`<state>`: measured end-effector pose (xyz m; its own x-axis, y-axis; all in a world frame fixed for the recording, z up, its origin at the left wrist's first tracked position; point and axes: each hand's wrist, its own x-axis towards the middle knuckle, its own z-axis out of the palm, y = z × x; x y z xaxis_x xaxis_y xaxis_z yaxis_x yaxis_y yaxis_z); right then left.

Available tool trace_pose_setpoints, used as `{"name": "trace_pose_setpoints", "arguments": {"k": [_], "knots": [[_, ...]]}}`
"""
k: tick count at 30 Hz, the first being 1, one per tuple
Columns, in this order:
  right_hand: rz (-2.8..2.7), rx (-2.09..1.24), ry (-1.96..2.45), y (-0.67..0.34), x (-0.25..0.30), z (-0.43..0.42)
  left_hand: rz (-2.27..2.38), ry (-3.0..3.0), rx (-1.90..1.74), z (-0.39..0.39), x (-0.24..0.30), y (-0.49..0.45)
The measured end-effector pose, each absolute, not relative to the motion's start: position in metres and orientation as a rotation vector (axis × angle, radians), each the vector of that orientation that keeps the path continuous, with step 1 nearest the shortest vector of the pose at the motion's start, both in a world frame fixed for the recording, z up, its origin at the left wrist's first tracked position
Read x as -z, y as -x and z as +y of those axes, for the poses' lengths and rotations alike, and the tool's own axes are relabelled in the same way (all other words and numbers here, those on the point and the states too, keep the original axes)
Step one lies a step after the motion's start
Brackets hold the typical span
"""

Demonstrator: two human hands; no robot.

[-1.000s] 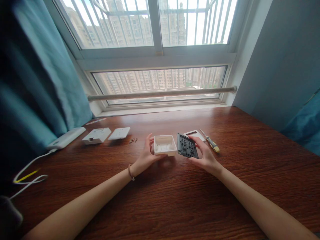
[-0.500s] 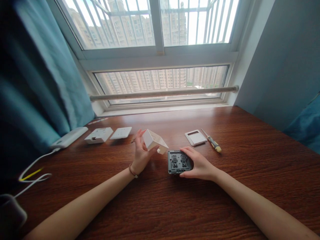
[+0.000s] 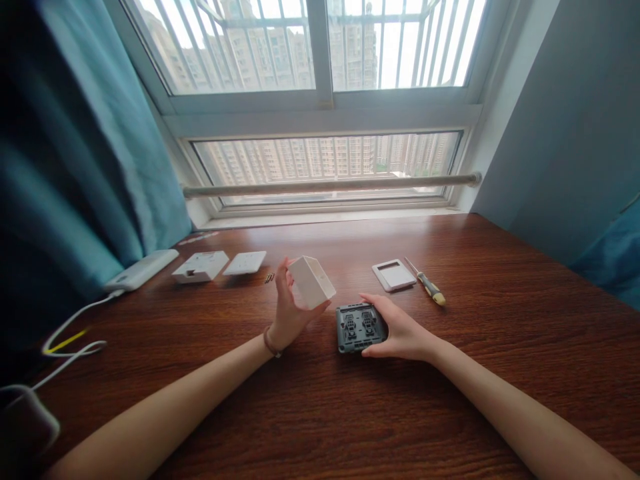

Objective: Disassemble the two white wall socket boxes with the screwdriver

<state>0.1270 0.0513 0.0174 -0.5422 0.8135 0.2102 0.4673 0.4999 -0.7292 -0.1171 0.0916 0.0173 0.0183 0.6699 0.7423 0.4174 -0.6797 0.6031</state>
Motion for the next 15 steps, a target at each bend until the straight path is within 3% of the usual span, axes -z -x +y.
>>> {"name": "trace_pose_setpoints", "arguments": {"k": [10, 15], "knots": [[-2.25, -0.793, 1.021, -0.127, -0.019, 0.054, 1.18, -2.245, -1.767, 0.091, -0.015, 0.117], [-2.094, -0.664, 0.965, -0.123, -0.022, 0.051, 1.066, -2.661, -1.639, 0.075, -0.024, 0.117]]}}
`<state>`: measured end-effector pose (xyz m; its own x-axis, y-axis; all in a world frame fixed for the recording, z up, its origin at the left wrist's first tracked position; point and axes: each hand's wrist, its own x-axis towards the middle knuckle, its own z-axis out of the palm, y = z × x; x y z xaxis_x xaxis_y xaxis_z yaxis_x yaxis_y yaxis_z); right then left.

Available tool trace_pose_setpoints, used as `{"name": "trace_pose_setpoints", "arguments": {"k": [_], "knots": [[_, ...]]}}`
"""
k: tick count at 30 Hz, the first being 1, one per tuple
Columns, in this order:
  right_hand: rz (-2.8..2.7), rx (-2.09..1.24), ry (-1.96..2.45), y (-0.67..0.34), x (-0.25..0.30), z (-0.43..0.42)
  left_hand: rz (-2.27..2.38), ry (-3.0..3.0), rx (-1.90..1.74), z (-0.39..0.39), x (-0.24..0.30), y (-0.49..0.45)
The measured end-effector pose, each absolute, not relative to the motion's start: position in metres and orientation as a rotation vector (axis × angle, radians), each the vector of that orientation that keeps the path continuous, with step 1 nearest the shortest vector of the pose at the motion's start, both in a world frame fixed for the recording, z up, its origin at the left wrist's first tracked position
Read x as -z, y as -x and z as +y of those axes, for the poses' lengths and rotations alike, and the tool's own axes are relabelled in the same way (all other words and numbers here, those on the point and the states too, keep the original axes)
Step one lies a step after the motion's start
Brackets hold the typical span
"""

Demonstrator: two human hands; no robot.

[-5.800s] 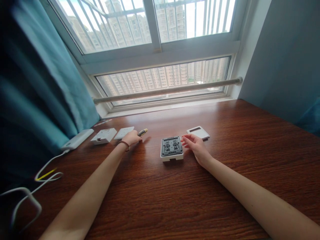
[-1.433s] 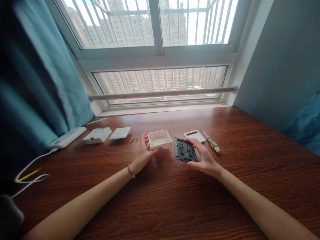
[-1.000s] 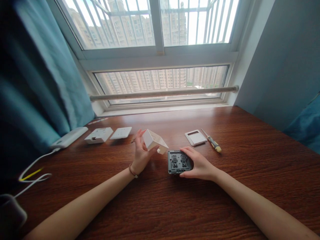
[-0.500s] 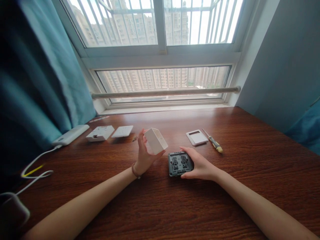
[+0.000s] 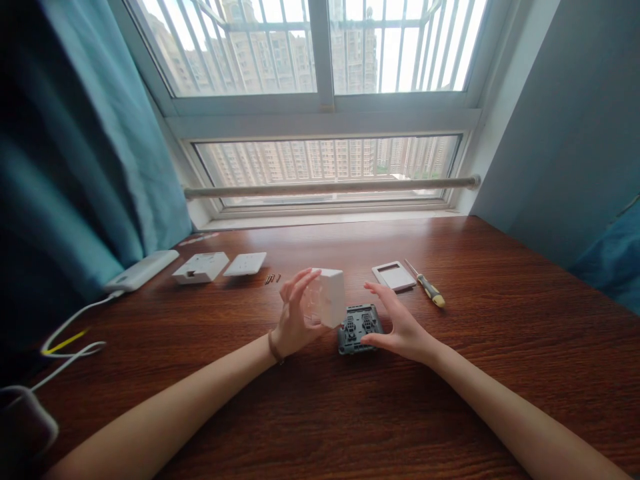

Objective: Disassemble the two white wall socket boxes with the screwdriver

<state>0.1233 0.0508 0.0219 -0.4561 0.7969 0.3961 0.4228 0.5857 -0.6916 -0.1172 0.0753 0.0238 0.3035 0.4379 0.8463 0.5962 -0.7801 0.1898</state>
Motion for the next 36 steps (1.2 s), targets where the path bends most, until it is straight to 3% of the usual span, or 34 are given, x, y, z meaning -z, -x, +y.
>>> {"name": "trace_pose_setpoints", "arguments": {"k": [5, 10, 18, 28, 36], "knots": [[-2.034, -0.569, 0.924, -0.104, -0.027, 0.031, -0.468, 2.321, 1.185, 0.058, -0.026, 0.116], [-1.842, -0.797, 0.969, -0.085, -0.034, 0.016, -0.358, 2.207, 1.105, 0.05, -0.028, 0.115], [-1.409, -1.203, 0.863, -0.084, -0.046, 0.019, -0.902, 2.292, 1.548, 0.051, -0.029, 0.104], [-1.325, -1.4, 0.776, -0.085, -0.041, 0.016, -1.112, 2.458, 1.589, 0.035, -0.044, 0.093], [-1.275, -1.255, 0.858, -0.113, -0.044, 0.029, -1.677, 2.079, 1.641, 0.046, -0.054, 0.201]]}}
